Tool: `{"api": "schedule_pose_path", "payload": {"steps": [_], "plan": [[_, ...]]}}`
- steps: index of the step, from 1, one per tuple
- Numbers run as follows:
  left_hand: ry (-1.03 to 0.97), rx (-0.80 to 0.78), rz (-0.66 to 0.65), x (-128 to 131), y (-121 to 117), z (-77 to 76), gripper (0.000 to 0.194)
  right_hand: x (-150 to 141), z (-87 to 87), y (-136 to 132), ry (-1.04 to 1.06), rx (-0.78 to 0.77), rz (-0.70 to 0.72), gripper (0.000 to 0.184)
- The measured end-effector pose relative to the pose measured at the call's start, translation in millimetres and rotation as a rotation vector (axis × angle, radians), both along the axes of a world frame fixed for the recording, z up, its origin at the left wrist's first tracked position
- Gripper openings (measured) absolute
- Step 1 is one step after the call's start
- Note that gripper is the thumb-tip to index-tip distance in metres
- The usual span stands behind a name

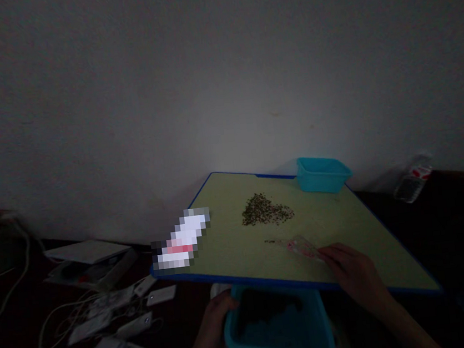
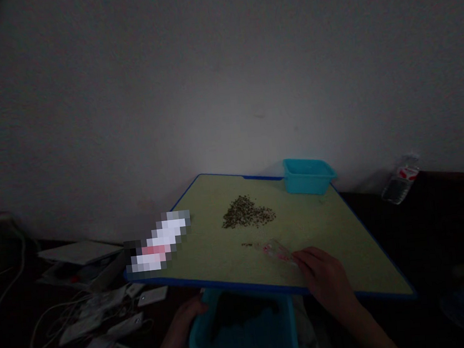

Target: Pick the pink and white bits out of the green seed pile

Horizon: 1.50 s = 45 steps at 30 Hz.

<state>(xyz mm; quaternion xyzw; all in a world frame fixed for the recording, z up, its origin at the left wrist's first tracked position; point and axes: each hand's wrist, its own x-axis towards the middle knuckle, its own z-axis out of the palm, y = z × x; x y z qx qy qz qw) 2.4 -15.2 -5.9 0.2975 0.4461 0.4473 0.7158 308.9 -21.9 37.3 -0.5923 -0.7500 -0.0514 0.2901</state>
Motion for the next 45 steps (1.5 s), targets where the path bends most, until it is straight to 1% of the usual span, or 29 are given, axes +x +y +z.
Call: {"api": "schedule_pose_path", "payload": {"steps": [5, 11, 18, 20, 23, 27, 31, 36, 39, 41, 43, 45], "plan": [[0.020, -0.046, 0.014, 4, 0, 9.5, 0.007, 0, 2.9, 5, 0.000, 0.004, -0.020, 0.026], [0.030, -0.043, 0.057, 4, -2, 8.9, 0.008, 3, 2.8, 10, -0.008, -0.015, -0.042, 0.025], [0.032, -0.030, 0.078, 6, -5, 15.8, 0.006, 0, 2.9, 11, 0.011, -0.007, -0.023, 0.025], [0.038, -0.022, 0.079, 6, -5, 13.9, 0.006, 1, 1.2, 10, 0.006, -0.002, -0.024, 0.025], [0.033, -0.017, 0.067, 4, -2, 6.7, 0.007, 2, -0.1, 8, -0.005, -0.003, -0.019, 0.024], [0.035, -0.065, 0.028, 1, 4, -0.2, 0.004, -1, 1.6, 11, -0.014, 0.003, 0.013, 0.026], [0.014, -0.065, 0.003, 0, 4, 1.6, 0.008, -10, 2.1, 19, -0.038, 0.015, 0.026, 0.026], [-0.036, -0.057, -0.027, -1, 0, 5.8, 0.007, -24, 3.9, 27, -0.063, 0.001, 0.054, 0.024], [-0.066, -0.014, -0.064, -3, 0, 5.3, 0.010, -30, 7.0, 31, -0.066, -0.004, 0.073, 0.024], [-0.052, -0.011, -0.070, -4, 0, 1.0, 0.010, -33, 8.6, 33, -0.069, -0.014, 0.077, 0.023], [-0.029, -0.044, -0.059, -6, 2, -6.6, 0.008, -35, 9.1, 36, -0.080, -0.025, 0.082, 0.023], [-0.026, -0.043, -0.039, -6, 4, -15.0, 0.007, -35, 8.4, 38, -0.104, -0.025, 0.087, 0.023]]}}
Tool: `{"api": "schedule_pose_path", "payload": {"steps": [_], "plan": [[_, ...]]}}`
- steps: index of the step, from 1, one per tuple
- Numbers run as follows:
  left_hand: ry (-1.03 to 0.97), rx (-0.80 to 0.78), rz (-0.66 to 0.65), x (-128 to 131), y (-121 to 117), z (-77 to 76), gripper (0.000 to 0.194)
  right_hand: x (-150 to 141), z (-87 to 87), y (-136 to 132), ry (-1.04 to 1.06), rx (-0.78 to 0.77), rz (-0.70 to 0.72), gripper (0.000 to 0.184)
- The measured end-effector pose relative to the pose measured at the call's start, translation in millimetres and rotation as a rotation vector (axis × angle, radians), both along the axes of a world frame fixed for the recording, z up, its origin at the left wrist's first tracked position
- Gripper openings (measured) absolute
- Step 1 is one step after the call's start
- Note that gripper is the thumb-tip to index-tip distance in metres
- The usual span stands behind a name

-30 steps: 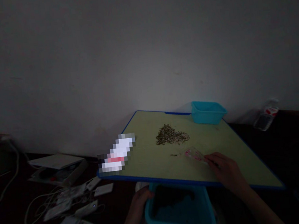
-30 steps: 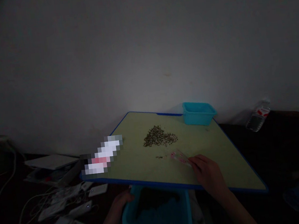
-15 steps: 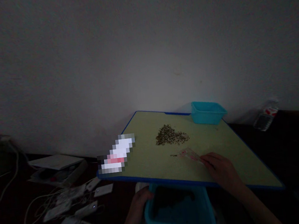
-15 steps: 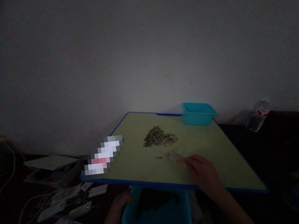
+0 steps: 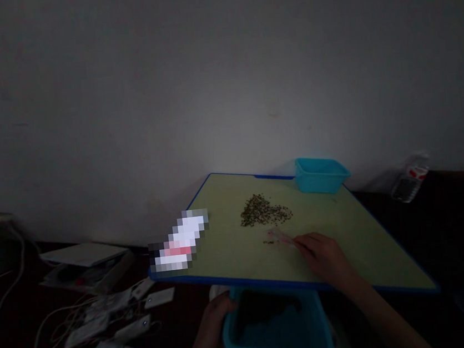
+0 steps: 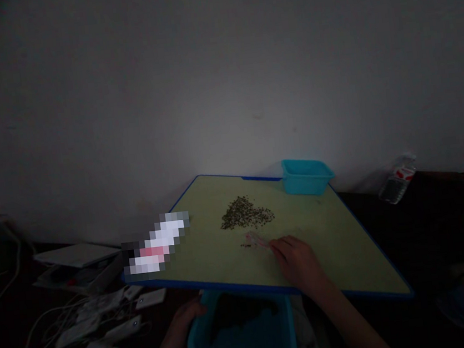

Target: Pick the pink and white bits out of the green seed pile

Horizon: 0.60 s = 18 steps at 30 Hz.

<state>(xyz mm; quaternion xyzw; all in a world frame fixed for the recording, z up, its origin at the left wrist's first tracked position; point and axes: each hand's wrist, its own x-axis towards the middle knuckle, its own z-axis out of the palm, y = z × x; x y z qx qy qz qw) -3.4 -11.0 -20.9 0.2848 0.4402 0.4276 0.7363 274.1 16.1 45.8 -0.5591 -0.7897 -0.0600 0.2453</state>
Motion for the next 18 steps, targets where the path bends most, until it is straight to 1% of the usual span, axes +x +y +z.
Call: {"api": "schedule_pose_path", "payload": {"steps": [2, 4, 8, 11, 13, 15, 18], "plan": [[0.021, 0.002, 0.017, 0, 2, -5.7, 0.005, 0, -1.2, 1, -0.044, 0.013, -0.001, 0.023], [0.032, -0.017, 0.027, 1, 4, -6.4, 0.004, -1, -2.2, 0, -0.116, 0.026, -0.001, 0.023], [0.017, -0.040, 0.025, 3, 3, 3.8, 0.006, -10, -1.7, -9, -0.314, 0.035, 0.027, 0.030], [0.002, -0.016, 0.012, 4, 0, 13.9, 0.006, -20, -0.4, -16, -0.421, 0.044, 0.000, 0.037], [-0.010, -0.003, 0.004, 4, -3, 18.6, 0.006, -26, 0.3, -19, -0.468, 0.052, -0.028, 0.036], [-0.001, -0.010, 0.010, 5, -4, 20.5, 0.007, -29, 1.5, -20, -0.506, 0.056, -0.048, 0.034], [0.037, -0.020, 0.031, 6, -3, 17.8, 0.010, -32, 4.4, -22, -0.533, 0.034, -0.076, 0.030]]}}
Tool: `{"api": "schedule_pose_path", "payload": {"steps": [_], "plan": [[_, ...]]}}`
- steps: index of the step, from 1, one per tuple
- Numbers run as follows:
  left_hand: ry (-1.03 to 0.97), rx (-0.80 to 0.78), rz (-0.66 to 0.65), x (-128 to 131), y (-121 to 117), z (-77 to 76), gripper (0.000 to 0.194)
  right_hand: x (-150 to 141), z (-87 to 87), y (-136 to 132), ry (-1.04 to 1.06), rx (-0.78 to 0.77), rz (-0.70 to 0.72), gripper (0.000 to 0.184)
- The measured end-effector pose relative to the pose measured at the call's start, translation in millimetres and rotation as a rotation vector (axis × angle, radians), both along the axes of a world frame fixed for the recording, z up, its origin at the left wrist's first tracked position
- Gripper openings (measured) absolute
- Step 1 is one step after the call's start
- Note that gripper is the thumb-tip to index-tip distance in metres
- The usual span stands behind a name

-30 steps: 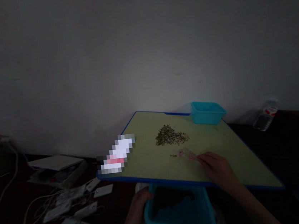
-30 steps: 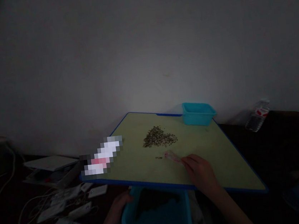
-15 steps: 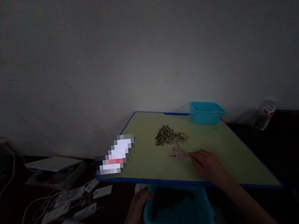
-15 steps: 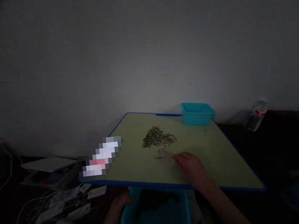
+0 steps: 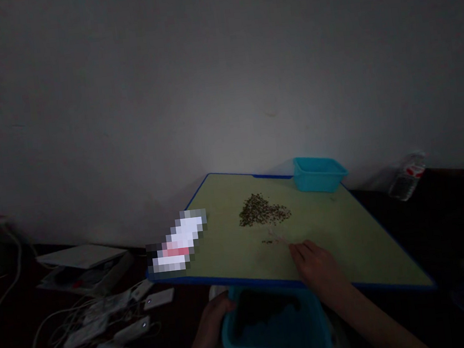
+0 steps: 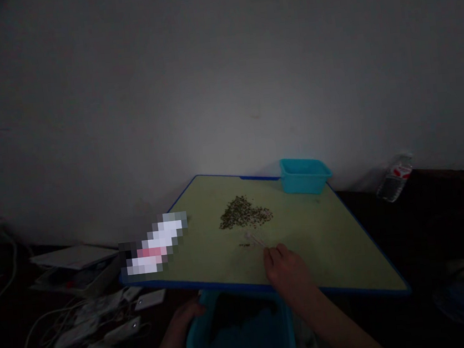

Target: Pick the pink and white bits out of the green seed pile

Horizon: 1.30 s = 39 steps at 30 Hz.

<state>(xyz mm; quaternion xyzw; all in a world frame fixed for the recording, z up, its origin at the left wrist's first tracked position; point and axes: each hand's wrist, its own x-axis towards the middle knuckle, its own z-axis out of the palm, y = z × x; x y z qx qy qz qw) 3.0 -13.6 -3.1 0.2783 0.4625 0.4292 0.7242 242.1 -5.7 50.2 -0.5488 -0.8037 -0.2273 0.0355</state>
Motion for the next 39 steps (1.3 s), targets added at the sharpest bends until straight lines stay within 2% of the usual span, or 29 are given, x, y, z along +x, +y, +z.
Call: {"api": "schedule_pose_path", "payload": {"steps": [7, 15, 23, 32, 39], "plan": [[0.011, -0.010, 0.003, -2, 4, -10.5, 0.008, 2, 3.3, -4, -0.034, -0.027, -0.061, 0.032], [0.022, 0.014, -0.003, -1, 3, -6.2, 0.008, 0, 2.1, -5, -0.034, -0.019, -0.061, 0.024], [0.016, -0.033, 0.002, 1, 1, 4.4, 0.010, 1, 2.9, -4, -0.020, 0.001, -0.091, 0.022], [-0.013, 0.008, -0.001, -1, 1, -0.8, 0.006, -8, 2.8, -2, -0.013, -0.016, -0.191, 0.019], [-0.015, 0.002, -0.002, 0, 1, -1.5, 0.006, 1, 6.4, 2, -0.008, 0.014, -0.229, 0.019]]}}
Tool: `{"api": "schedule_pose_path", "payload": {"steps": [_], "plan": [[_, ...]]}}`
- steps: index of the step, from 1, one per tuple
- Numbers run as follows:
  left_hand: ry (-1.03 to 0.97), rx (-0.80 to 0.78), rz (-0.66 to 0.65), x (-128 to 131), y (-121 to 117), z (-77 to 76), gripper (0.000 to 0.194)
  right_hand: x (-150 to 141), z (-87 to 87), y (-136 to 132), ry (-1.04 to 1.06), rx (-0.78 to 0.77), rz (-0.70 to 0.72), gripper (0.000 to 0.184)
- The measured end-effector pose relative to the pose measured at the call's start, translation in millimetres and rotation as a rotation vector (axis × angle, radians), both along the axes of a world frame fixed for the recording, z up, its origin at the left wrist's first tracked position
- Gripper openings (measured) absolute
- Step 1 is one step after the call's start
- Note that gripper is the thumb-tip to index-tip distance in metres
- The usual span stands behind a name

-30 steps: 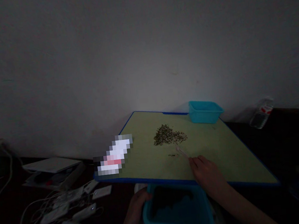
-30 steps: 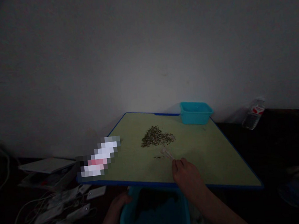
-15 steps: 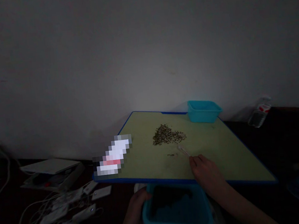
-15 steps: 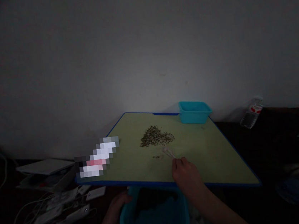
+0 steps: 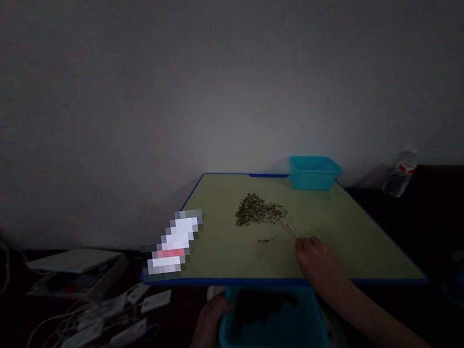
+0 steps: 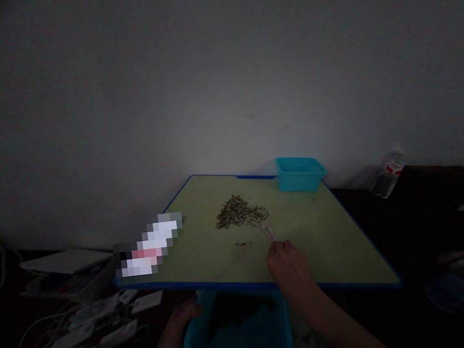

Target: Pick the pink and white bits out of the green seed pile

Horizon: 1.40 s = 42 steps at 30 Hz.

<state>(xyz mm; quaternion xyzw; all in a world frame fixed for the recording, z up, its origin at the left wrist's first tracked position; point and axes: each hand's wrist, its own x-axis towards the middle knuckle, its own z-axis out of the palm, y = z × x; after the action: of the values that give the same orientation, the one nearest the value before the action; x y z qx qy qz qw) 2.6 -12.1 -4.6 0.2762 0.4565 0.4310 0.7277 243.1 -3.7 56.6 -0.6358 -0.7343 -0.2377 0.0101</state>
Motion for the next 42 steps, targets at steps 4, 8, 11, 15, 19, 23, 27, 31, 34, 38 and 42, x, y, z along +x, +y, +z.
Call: {"api": "schedule_pose_path", "payload": {"steps": [4, 8, 11, 15, 19, 23, 27, 31, 34, 38, 42], "plan": [[-0.002, 0.012, -0.005, 0, -2, 5.6, 0.006, 11, -0.4, 4, 0.001, 0.018, -0.019, 0.020], [0.026, 0.000, -0.004, 1, -1, 7.1, 0.010, 24, -3.2, 9, 0.012, 0.046, -0.038, 0.020], [0.036, 0.007, 0.000, 1, 1, 2.2, 0.011, 35, -5.3, 13, 0.012, 0.056, -0.087, 0.017], [0.026, -0.002, -0.001, -1, 2, -7.1, 0.011, 50, -6.0, 18, 0.040, 0.051, -0.132, 0.016], [0.007, -0.016, 0.000, -2, 2, -11.5, 0.012, 63, -4.2, 19, 0.083, 0.060, -0.166, 0.017], [-0.014, 0.019, -0.007, -3, 1, -12.1, 0.007, 70, -0.6, 16, 0.110, 0.087, -0.195, 0.017], [0.016, 0.006, -0.018, -5, 5, -19.5, 0.007, 75, 3.2, 12, 0.159, 0.171, -0.189, 0.021], [0.015, -0.028, -0.015, -5, 7, -26.1, 0.011, 76, 3.0, 15, 0.350, 0.222, -0.065, 0.026], [0.020, -0.037, -0.005, -3, 7, -23.3, 0.011, 68, 1.3, 23, 0.565, 0.175, 0.053, 0.026], [0.029, -0.027, -0.008, -2, 5, -15.2, 0.011, 48, 2.2, 37, 0.756, 0.009, 0.216, 0.025], [0.044, -0.025, -0.008, -2, 3, -9.8, 0.010, 29, 4.1, 54, 0.808, -0.087, 0.335, 0.023]]}}
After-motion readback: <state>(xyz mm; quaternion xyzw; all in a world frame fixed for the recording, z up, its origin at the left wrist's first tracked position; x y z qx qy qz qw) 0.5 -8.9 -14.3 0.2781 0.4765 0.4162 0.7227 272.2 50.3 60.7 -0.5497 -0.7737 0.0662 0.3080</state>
